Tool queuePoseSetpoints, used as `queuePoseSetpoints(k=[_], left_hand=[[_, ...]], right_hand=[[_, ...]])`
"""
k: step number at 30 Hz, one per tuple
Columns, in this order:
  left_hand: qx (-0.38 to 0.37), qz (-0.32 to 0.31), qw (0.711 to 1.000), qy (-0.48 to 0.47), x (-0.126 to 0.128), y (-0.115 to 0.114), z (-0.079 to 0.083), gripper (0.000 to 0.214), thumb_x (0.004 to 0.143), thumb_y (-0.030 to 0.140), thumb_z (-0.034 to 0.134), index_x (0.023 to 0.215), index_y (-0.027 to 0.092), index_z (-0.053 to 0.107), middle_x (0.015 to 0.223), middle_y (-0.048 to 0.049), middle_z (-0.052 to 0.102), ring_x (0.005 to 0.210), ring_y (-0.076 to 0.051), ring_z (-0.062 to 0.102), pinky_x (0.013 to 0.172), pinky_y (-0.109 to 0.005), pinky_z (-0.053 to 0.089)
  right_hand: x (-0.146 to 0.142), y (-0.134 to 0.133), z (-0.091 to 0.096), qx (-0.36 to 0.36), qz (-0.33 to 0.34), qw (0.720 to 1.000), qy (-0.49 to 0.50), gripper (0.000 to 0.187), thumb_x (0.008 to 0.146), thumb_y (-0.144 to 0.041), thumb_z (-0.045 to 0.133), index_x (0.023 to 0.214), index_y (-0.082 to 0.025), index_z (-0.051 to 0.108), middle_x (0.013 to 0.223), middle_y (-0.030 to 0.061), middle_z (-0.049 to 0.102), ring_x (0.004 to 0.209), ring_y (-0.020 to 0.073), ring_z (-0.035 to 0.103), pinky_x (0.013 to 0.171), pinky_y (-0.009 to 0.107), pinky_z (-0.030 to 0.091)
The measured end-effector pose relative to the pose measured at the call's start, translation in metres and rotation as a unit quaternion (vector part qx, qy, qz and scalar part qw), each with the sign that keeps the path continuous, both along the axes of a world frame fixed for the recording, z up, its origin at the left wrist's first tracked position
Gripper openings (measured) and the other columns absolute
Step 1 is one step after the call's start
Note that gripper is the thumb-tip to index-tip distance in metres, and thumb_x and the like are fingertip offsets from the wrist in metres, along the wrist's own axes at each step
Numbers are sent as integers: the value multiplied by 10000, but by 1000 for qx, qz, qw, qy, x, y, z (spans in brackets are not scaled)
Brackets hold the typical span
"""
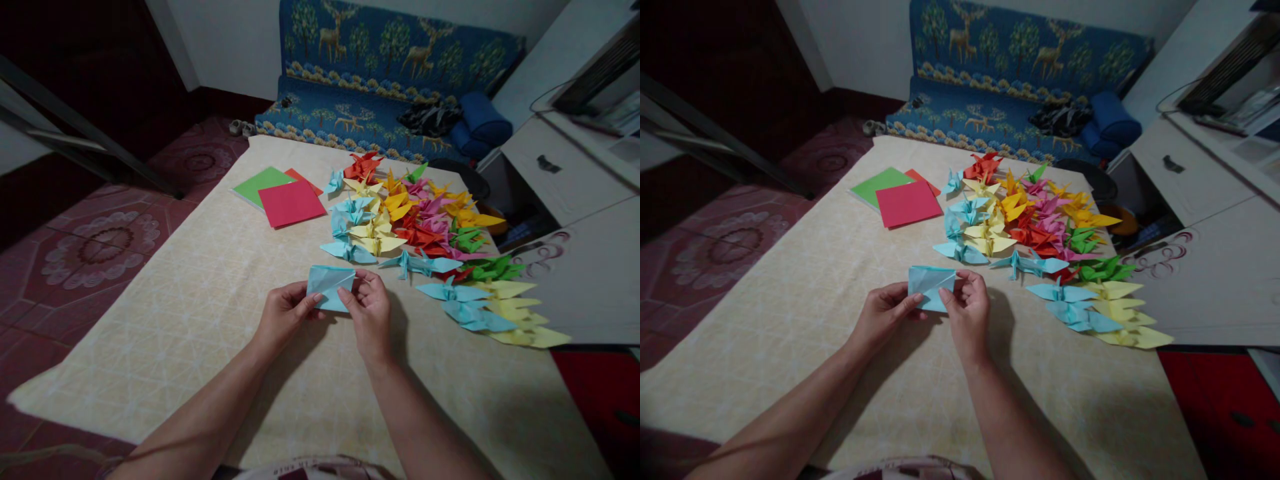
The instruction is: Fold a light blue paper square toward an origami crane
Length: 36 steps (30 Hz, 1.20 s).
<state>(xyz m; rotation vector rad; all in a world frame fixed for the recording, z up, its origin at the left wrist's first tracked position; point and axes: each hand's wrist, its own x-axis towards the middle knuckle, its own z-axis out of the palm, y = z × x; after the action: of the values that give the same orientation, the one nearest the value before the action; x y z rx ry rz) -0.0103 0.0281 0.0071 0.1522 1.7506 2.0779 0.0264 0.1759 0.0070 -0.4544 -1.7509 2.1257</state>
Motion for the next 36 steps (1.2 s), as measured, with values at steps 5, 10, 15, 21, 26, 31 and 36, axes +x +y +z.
queuePoseSetpoints(k=[5, 10, 15, 21, 26, 31, 36], left_hand=[[16, 20, 999, -23, -1, 0, 3, 452, 757, 347, 755, 1117, 120, 602, 566, 13, 666, 469, -138, 643, 468, -212, 518], [28, 37, 999, -26, -5, -3, 7, 465, 811, 373, 700, 1186, 171, 513, 515, 48, 634, 365, -96, 545, 354, -151, 418], [48, 32, 996, -65, -6, -5, 7, 363, 816, 399, 689, 1077, 158, 612, 455, 65, 568, 292, -44, 424, 301, -113, 297], [127, 13, 985, -117, -8, -8, 6, 328, 836, 408, 663, 996, 123, 682, 579, 9, 633, 411, -54, 541, 378, -122, 399], [156, 3, 981, -118, -9, -10, 6, 286, 804, 361, 709, 966, 125, 698, 688, -15, 674, 498, -77, 613, 413, -137, 454], [112, 18, 991, -70, -7, -9, 6, 277, 754, 283, 763, 974, 134, 682, 661, -1, 673, 511, -89, 624, 435, -150, 467], [15, 33, 996, 77, -2, -6, 4, 453, 767, 284, 750, 1176, 160, 597, 638, 4, 676, 562, -123, 653, 540, -197, 510]], right_hand=[[0, 1, -4, -21, -10, 1000, -6, 466, 696, -259, 750, 1092, -212, 509, 788, 7, 692, 678, 166, 648, 603, 262, 512], [1, -1, -2, -72, -4, 996, -57, 421, 733, -296, 690, 1109, -264, 504, 608, -69, 630, 469, 133, 564, 433, 216, 437], [-1, 0, 1, -115, -11, 989, -91, 370, 673, -287, 697, 1019, -245, 571, 464, -102, 554, 326, 92, 436, 320, 177, 337], [-4, 5, 4, -135, -17, 986, -94, 346, 606, -311, 727, 905, -197, 596, 447, -89, 560, 329, 82, 453, 319, 170, 389], [-5, 8, 4, -146, -25, 984, -104, 360, 593, -322, 743, 893, -181, 602, 436, -89, 547, 321, 76, 459, 314, 159, 382], [-3, 8, 3, -137, -19, 986, -94, 332, 646, -314, 726, 931, -194, 607, 505, -85, 563, 369, 84, 484, 336, 171, 395], [-2, 7, 3, -97, 14, 993, -63, 607, 685, -311, 745, 1242, -275, 506, 915, -3, 716, 687, 165, 660, 476, 220, 496]])
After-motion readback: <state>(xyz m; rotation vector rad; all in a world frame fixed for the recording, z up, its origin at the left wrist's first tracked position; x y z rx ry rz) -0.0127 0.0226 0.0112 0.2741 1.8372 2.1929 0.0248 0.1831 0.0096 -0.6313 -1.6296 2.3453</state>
